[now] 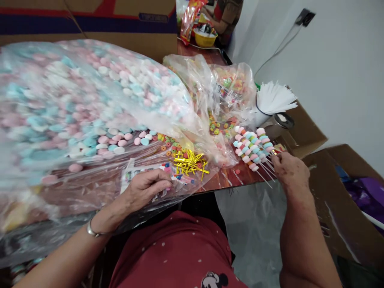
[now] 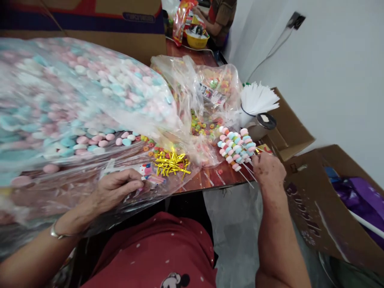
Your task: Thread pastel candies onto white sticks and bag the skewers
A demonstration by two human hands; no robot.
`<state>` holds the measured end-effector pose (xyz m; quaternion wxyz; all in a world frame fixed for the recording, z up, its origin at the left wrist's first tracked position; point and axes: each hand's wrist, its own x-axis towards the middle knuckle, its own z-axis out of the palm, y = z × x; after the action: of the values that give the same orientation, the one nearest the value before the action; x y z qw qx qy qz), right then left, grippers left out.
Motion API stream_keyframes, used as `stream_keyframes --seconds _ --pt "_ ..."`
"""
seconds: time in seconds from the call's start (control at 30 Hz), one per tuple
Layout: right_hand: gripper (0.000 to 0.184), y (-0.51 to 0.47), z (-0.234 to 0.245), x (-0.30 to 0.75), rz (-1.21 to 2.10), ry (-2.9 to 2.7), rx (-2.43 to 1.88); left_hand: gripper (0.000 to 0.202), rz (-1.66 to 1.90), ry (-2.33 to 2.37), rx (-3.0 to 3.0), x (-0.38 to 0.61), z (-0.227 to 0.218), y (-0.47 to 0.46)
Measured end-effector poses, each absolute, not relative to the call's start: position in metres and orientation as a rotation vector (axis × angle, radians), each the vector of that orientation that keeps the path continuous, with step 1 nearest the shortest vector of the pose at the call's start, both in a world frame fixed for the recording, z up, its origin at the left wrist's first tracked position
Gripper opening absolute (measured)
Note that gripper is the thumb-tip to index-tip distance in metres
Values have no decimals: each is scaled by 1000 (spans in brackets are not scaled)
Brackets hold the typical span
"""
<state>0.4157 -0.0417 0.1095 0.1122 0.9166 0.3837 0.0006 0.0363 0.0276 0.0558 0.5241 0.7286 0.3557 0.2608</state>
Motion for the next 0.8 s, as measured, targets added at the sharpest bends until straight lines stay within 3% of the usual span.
stream_keyframes --seconds 0.1,0.23,0.37,0.43,0.5,0.6,0.8 --pt "47 -41 108 421 14 1086 2735 24 632 887 1678 32 53 28" --pt "41 -51 94 440 567 1090 2989 27 609 867 1551 28 46 28" --pt "20 -66 81 437 1107 2019 3016 25 608 883 1408 25 42 29" --pt "10 -70 82 418 994 2641 2745 26 603 893 1353 24 42 30" --pt "19 -69 88 391 688 3064 2382 28 572 899 1322 23 43 31" --pt "23 -62 100 355 397 3255 2005 30 519 880 1265 22 43 32" --pt "14 -51 107 334 416 3305 1716 41 492 802 1114 23 45 32"
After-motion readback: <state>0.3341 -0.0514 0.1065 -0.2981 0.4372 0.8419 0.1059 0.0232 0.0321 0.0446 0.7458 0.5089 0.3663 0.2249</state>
